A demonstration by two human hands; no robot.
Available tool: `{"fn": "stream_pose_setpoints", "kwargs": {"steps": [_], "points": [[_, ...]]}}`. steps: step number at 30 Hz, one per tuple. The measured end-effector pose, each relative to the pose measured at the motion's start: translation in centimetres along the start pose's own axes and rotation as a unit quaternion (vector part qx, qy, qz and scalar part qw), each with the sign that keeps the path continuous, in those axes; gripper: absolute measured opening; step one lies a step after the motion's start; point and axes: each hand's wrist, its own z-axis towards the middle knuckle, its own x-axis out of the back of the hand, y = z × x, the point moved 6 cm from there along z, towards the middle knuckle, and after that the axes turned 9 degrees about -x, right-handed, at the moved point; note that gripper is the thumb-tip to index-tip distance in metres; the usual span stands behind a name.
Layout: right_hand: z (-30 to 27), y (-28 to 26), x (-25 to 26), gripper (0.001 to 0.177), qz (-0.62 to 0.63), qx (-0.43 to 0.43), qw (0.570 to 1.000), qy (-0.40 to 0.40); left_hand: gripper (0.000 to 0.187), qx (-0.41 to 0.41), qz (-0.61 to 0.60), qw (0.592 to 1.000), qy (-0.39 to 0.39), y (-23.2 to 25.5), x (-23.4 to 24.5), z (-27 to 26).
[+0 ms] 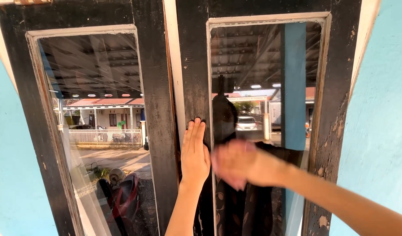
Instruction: Cleaning a glass window pane using a pink cloth.
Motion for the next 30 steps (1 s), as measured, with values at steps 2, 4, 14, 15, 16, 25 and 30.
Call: {"fn": "stream_pose_setpoints", "kwargs": {"steps": [2, 4, 14, 15, 16, 25, 30], "points": [[-3.3, -2.5, -1.2, 0.038, 0.012, 0.097, 0.994, 0.044, 0.055, 0.003, -0.006, 1.000, -0.008, 0.1, 0.0, 0.1], [-4.3, -2.0, -2.2, 0.046, -0.039, 0.120, 0.992, -0.017, 0.055, 0.007, -0.005, 1.000, -0.008, 0.1, 0.0, -0.1], [2.7, 4.0, 4.6, 0.040, -0.142, 0.109, 0.979, 0.096, 0.055, 0.002, -0.009, 1.000, 0.009, 0.0, -0.1, -0.1], [3.1, 4.2, 4.9, 0.040, -0.142, 0.108, 0.979, 0.096, 0.055, 0.002, -0.010, 1.000, 0.008, 0.1, 0.0, -0.1], [3.7, 4.9, 5.3, 0.043, -0.161, 0.074, 0.979, 0.105, 0.055, 0.003, -0.010, 1.000, 0.008, 0.1, 0.1, -0.1], [7.2, 6.8, 7.4, 0.067, -0.215, -0.099, 0.950, 0.205, 0.051, -0.013, 0.032, 0.999, 0.010, 0.7, 0.3, 0.5], [9.7, 7.6, 9.2, 0.076, -0.207, -0.137, 0.941, 0.229, 0.044, -0.024, 0.039, 0.998, 0.050, 2.6, 1.9, 3.5]]}}
